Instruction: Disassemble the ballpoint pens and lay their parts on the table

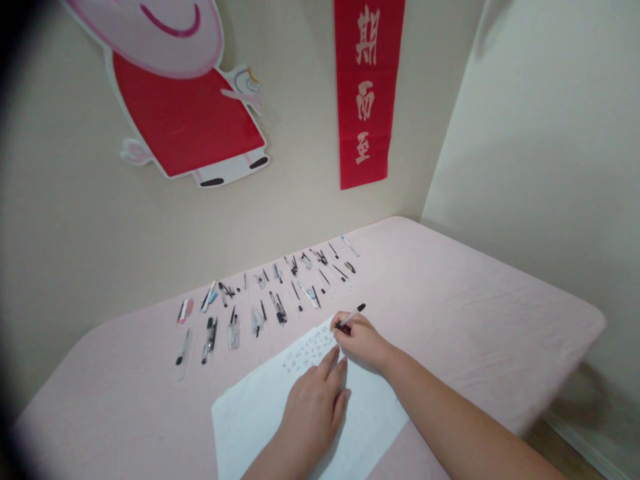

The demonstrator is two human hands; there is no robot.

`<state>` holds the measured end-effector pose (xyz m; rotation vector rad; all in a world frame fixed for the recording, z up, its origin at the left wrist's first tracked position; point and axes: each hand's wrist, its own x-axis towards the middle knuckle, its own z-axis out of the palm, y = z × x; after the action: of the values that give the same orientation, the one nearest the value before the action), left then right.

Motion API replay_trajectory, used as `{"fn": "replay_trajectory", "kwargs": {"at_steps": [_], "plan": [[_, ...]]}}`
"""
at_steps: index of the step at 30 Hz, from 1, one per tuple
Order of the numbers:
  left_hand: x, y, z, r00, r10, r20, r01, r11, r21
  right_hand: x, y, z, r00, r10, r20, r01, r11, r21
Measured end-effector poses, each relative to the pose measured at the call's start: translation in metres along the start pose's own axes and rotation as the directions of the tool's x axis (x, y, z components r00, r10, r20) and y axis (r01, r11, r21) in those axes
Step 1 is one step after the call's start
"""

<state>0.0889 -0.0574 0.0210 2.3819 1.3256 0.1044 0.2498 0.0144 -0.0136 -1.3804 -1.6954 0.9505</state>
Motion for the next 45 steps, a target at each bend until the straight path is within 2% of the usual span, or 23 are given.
{"fn": "replay_trajectory", "kwargs": {"at_steps": [14,24,30,41,45], "plan": [[0.001,-0.0029,0.0007,1.0,0.007,-0.01,-0.007,0.999,-0.041,-0.0037,-0.0001,-0.0019,0.999,-0.042,0.023,0.046,0.983,-0.179],[0.0018,-0.002,-0.0004,1.0,0.006,-0.014,-0.006,1.0,-0.018,-0.0041,-0.0035,-0.0019,0.997,-0.029,0.071,0.042,0.979,-0.2],[0.0018,-0.0018,-0.0006,1.0,0.005,-0.013,-0.005,1.0,-0.005,-0.0035,-0.0056,-0.002,0.998,-0.03,0.049,0.041,0.97,-0.238],[0.0021,-0.0024,-0.0004,1.0,0.004,-0.012,-0.005,1.0,-0.017,-0.0041,-0.0056,-0.0011,0.998,-0.019,0.062,0.028,0.987,-0.161],[0.0022,-0.0017,-0.0016,1.0,0.005,-0.014,-0.005,1.0,-0.028,-0.0038,-0.007,-0.0016,0.998,-0.037,0.047,0.045,0.98,-0.194]]}}
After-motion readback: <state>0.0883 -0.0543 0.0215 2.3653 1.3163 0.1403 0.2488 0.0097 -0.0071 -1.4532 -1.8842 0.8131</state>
